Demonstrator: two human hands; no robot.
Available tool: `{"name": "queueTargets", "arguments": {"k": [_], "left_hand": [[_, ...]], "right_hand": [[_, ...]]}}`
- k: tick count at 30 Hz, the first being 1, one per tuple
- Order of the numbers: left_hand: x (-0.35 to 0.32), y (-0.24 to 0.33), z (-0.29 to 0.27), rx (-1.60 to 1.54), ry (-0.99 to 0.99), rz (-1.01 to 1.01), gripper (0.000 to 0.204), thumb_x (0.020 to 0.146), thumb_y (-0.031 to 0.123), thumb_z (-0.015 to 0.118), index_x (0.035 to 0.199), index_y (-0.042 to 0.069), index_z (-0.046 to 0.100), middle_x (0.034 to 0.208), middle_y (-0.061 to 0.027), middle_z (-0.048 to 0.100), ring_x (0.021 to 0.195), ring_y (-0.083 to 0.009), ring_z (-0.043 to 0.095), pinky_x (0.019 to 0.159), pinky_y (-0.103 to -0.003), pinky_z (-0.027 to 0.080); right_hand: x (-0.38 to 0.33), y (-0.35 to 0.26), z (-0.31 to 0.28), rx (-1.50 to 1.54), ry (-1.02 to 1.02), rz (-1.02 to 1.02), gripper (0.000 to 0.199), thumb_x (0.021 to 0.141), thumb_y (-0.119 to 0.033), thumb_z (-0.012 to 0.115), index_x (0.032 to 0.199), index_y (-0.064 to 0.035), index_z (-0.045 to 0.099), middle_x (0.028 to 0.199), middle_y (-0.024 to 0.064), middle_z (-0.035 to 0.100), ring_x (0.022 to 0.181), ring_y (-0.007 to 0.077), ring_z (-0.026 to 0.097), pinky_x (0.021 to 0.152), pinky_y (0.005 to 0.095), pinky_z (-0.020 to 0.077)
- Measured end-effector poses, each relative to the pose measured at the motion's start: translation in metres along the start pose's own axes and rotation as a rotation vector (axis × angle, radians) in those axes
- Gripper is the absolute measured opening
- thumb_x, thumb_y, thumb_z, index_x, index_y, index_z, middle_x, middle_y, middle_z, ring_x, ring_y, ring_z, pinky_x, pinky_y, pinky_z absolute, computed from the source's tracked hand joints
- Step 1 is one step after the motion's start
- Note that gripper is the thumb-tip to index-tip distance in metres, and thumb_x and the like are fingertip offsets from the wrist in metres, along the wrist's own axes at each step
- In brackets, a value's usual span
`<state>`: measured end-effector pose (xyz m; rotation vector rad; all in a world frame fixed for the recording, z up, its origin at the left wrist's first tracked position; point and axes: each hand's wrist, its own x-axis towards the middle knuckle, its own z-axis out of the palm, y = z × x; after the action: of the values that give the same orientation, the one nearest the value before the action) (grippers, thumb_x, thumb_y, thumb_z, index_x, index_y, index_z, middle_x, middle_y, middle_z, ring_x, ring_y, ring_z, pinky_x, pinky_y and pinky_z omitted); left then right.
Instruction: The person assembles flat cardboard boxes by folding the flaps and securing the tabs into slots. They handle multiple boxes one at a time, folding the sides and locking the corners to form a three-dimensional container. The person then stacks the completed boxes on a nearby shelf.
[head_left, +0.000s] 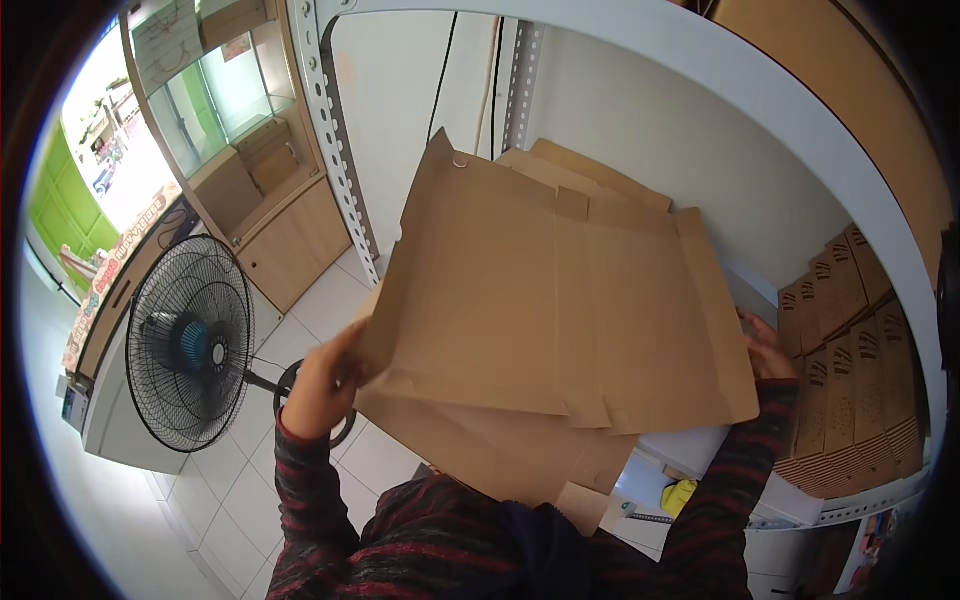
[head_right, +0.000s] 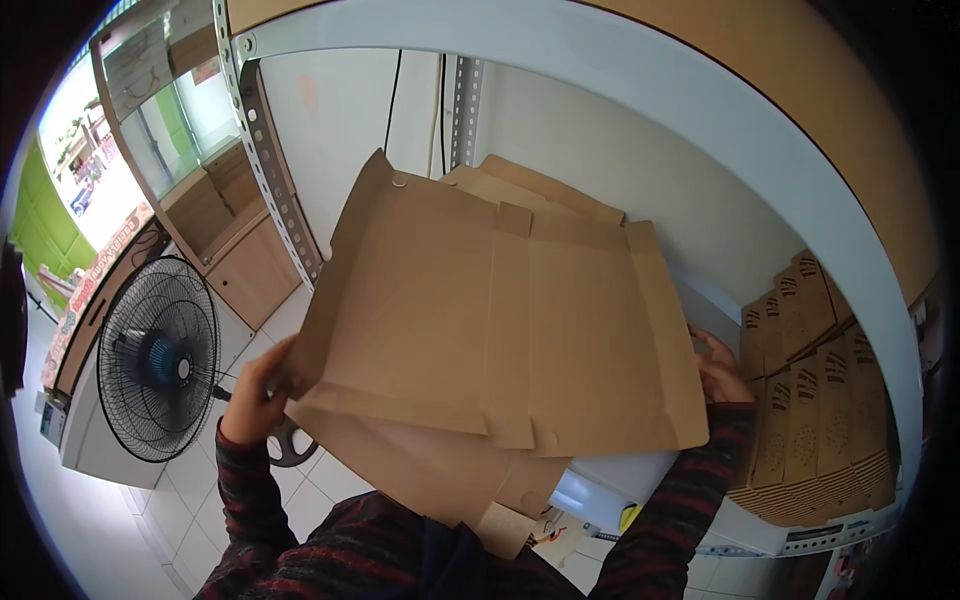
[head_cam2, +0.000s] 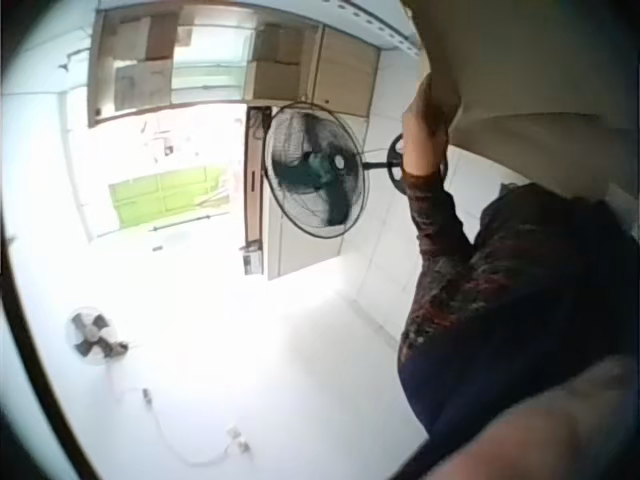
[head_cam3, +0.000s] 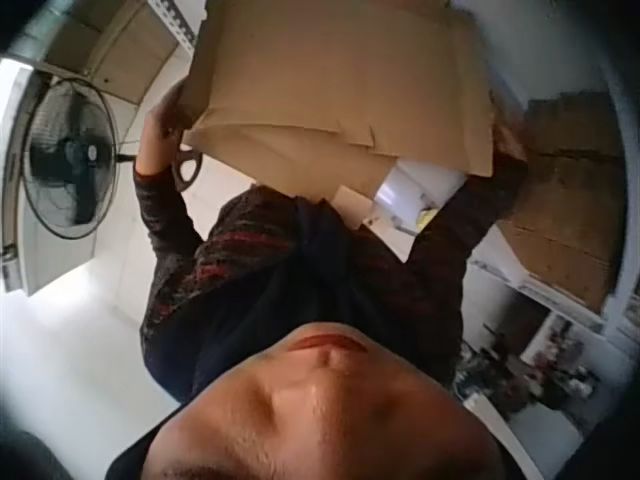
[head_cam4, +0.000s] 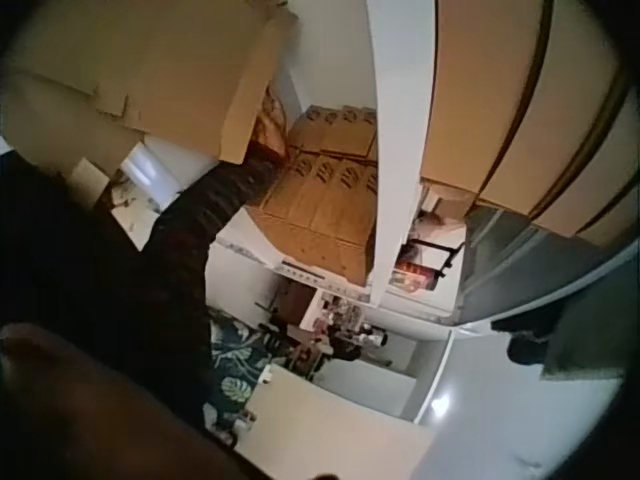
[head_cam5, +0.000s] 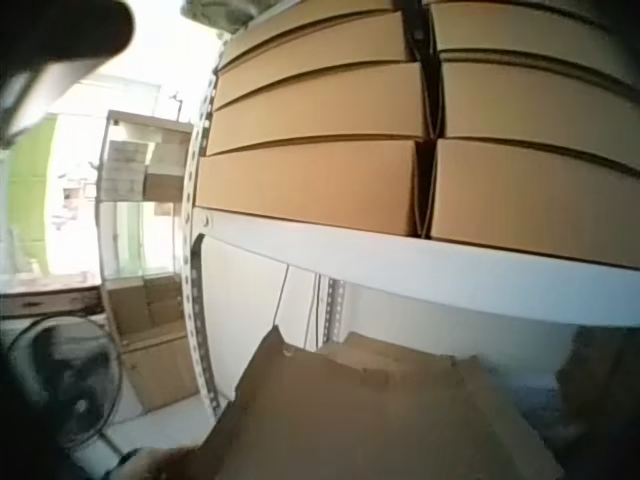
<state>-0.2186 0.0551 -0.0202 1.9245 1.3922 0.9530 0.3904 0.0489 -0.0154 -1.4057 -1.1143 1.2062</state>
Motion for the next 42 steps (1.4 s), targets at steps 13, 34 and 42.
{"name": "queueTargets", "arguments": {"k": [13, 34, 42], "left_hand": [[0.021, 0.084, 0.071, 0.208, -0.210, 0.630, 0.052, 0.073, 0.009, 0.072, 0.123, 0.005, 0.058, 0.125, -0.0144, 0.058, 0.126, -0.0304, 0.048, 0.107, -0.051, 0.034], [0.109, 0.075, 0.178, 0.344, -0.327, 0.658, 0.016, 0.079, 0.004, 0.059, 0.093, 0.004, 0.065, 0.080, -0.0118, 0.064, 0.073, -0.0313, 0.065, 0.068, -0.041, 0.053], [0.109, 0.091, 0.188, 0.664, -0.232, 0.773, 0.036, 0.085, 0.014, 0.057, 0.121, 0.008, 0.055, 0.102, -0.0087, 0.061, 0.099, -0.0272, 0.061, 0.090, -0.041, 0.048]], "right_hand": [[0.023, -0.003, 0.048, -0.170, -0.198, 0.055, 0.116, 0.071, 0.004, 0.076, 0.154, -0.0093, -0.004, 0.097, 0.0179, 0.068, 0.088, 0.0207, 0.068, 0.078, 0.0335, 0.0543], [0.025, -0.003, 0.036, -0.349, -0.099, 0.149, 0.112, 0.068, -0.001, 0.080, 0.153, -0.0052, 0.007, 0.083, 0.0111, 0.067, 0.067, 0.0134, 0.059, 0.060, 0.0270, 0.0442], [0.025, -0.004, 0.039, -0.376, -0.086, 0.164, 0.115, 0.067, 0.001, 0.081, 0.153, -0.0048, 0.004, 0.081, 0.0109, 0.066, 0.067, 0.0142, 0.060, 0.057, 0.0273, 0.0446]]}}
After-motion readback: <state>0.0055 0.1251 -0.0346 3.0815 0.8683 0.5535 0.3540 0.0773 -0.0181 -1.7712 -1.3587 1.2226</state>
